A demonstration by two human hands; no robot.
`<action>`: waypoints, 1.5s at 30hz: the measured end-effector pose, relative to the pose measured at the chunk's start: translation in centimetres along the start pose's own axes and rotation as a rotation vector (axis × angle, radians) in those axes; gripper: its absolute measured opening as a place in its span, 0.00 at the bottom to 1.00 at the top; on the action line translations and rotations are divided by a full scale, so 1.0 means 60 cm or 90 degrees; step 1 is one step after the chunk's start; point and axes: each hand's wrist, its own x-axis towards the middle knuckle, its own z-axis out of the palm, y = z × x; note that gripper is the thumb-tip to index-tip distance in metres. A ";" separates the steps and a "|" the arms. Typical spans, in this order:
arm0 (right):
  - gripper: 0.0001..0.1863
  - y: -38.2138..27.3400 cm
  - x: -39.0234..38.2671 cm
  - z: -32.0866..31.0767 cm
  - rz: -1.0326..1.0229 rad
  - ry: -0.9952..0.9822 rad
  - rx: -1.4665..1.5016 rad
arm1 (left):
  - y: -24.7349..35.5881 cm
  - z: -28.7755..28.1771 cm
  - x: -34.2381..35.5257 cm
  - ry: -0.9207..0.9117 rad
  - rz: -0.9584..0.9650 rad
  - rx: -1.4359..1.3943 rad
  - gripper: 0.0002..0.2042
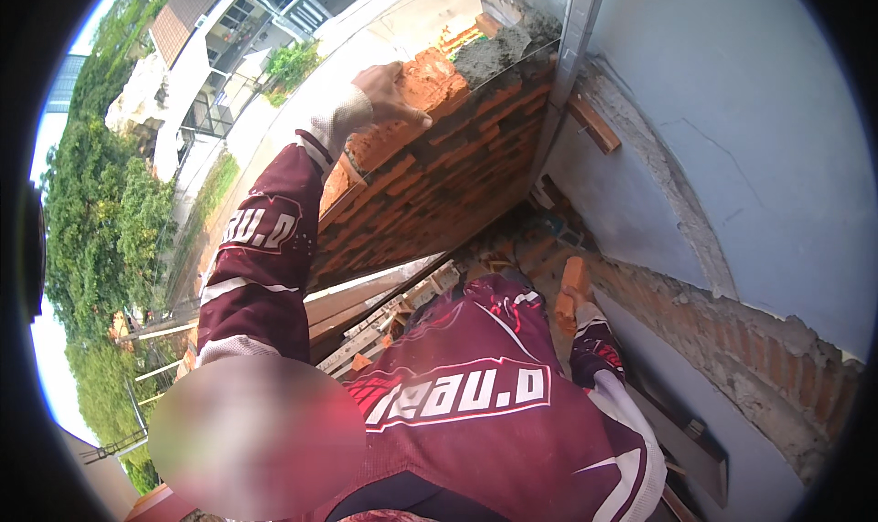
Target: The person scoops mortar from a bucket with a trowel and applies it to a brick wall. They then place bricks onto the mortar and adjust them by hand to align the course.
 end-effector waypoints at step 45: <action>0.37 -0.613 -0.526 0.341 -0.720 -0.432 -0.096 | 0.106 0.150 -0.160 0.632 0.023 -0.671 0.33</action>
